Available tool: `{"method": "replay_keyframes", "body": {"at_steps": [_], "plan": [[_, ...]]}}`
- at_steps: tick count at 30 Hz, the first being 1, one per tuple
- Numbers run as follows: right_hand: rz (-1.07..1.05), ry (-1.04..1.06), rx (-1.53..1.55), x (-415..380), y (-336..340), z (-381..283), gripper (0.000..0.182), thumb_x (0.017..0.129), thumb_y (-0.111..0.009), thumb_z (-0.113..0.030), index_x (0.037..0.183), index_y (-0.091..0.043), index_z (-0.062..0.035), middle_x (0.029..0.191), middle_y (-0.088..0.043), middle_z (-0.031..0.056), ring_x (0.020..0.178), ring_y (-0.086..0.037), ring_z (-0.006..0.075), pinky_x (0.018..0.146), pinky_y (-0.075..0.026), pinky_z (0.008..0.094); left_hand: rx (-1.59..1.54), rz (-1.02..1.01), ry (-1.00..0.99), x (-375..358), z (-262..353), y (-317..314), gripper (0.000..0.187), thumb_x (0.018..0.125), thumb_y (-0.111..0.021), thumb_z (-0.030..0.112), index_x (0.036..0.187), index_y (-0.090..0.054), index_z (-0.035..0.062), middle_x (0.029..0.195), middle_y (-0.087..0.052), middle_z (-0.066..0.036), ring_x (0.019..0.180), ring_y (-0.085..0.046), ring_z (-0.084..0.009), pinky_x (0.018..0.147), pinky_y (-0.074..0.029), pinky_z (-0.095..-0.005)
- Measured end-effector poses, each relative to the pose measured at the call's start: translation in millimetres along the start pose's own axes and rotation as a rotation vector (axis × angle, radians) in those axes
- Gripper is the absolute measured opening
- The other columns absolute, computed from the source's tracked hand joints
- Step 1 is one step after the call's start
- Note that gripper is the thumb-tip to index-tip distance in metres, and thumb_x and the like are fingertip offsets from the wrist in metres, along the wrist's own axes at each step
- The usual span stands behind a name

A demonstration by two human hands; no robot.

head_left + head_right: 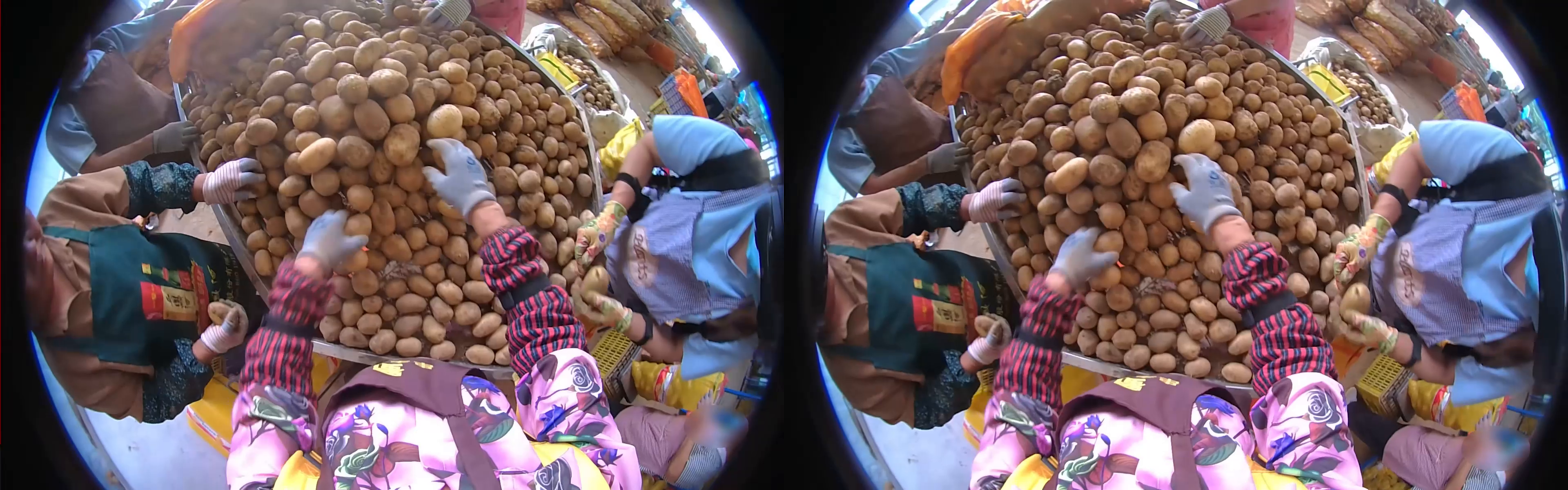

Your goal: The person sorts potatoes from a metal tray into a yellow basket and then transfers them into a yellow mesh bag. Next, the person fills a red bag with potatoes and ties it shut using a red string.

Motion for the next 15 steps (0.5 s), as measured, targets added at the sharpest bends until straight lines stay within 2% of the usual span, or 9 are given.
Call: {"method": "replay_keyframes", "body": {"at_steps": [2,4,6,7,8,10,11,12,15], "plan": [[-0.013,0.135,-0.045,22,-16,-19,0.059,0.075,-0.074,-0.026,0.127,-0.054,-0.0056,0.129,-0.054,0.02,0.119,-0.051,0.0382,0.1,-0.044,0.0439,-0.85,-0.032,0.024,-45,6,11,0.057,0.084,-0.067,0.038,0.125,-0.055,0.0005,0.12,-0.06,-0.016,0.112,-0.06,-0.028,0.094,-0.05,-0.0385],[-0.012,0.112,-0.143,34,-44,-32,0.061,0.075,-0.074,-0.026,0.128,-0.052,-0.0066,0.132,-0.051,0.0207,0.119,-0.051,0.0392,0.1,-0.044,0.0439,-1.58,-0.084,-0.046,-77,14,-2,0.059,0.09,-0.061,0.036,0.137,-0.045,0.0059,0.124,-0.059,-0.018,0.111,-0.062,-0.0305,0.095,-0.051,-0.0383],[-0.01,0.097,-0.243,36,-58,-35,0.063,0.074,-0.075,-0.025,0.13,-0.051,-0.0075,0.135,-0.048,0.0215,0.118,-0.051,0.0401,0.101,-0.044,0.0439,-2.051,-0.233,-0.061,-98,16,-25,0.059,0.093,-0.057,0.037,0.142,-0.04,0.0087,0.126,-0.057,-0.02,0.112,-0.06,-0.0351,0.096,-0.05,-0.0466],[-0.004,0.052,-0.173,37,-62,-32,0.063,0.074,-0.075,-0.024,0.13,-0.051,-0.0085,0.136,-0.047,0.0217,0.118,-0.051,0.0407,0.101,-0.043,0.0443,-2.287,-0.203,0.088,-104,22,-36,0.053,0.094,-0.053,0.037,0.139,-0.044,0.0091,0.127,-0.056,-0.021,0.113,-0.059,-0.038,0.096,-0.049,-0.0526],[0.005,0.004,-0.108,37,-63,-27,0.062,0.074,-0.075,-0.023,0.13,-0.051,-0.0094,0.137,-0.046,0.0219,0.118,-0.051,0.0413,0.102,-0.043,0.0448,-2.509,-0.177,0.112,-103,28,-47,0.05,0.097,-0.05,0.036,0.137,-0.044,0.0068,0.124,-0.057,-0.02,0.108,-0.06,-0.0372,0.093,-0.051,-0.0502],[0.02,-0.029,0.025,27,-56,-21,0.059,0.075,-0.074,-0.02,0.129,-0.051,-0.0106,0.134,-0.048,0.0206,0.117,-0.052,0.0405,0.103,-0.043,0.0448,-2.809,-0.393,-0.03,-84,18,-81,0.047,0.1,-0.043,0.038,0.136,-0.046,0.0064,0.124,-0.057,-0.021,0.101,-0.061,-0.0352,0.09,-0.051,-0.0487],[0.0,-0.07,0.265,14,-46,-25,0.058,0.076,-0.073,-0.02,0.129,-0.051,-0.01,0.134,-0.048,0.02,0.117,-0.053,0.0388,0.103,-0.043,0.0437,-2.837,-0.454,-0.03,-74,11,-96,0.049,0.103,-0.038,0.04,0.14,-0.042,0.0086,0.134,-0.051,-0.023,0.097,-0.059,-0.0343,0.086,-0.051,-0.0452],[-0.021,-0.107,0.505,1,-36,-32,0.056,0.077,-0.072,-0.02,0.129,-0.051,-0.0093,0.135,-0.048,0.0193,0.118,-0.054,0.037,0.103,-0.043,0.0427,-2.847,-0.475,-0.035,-70,18,-88,0.049,0.103,-0.038,0.04,0.14,-0.042,0.0086,0.134,-0.051,-0.023,0.097,-0.059,-0.0343,0.086,-0.051,-0.0452],[-0.348,-0.038,0.687,-33,-8,-60,0.056,0.082,-0.072,-0.028,0.13,-0.051,-0.0072,0.133,-0.049,0.0188,0.126,-0.048,0.0319,0.107,-0.038,0.0409,-2.762,-0.603,-0.075,-52,35,-61,0.052,0.103,-0.038,0.04,0.148,-0.032,0.0151,0.15,-0.033,-0.024,0.106,-0.056,-0.0367,0.077,-0.052,-0.0388]]}}
Point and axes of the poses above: each hand's wrist, its own x-axis towards the middle knuckle, its own y-axis out of the back of the hand, z = x × y, the point moved 1 cm from there along x, towards the middle knuckle
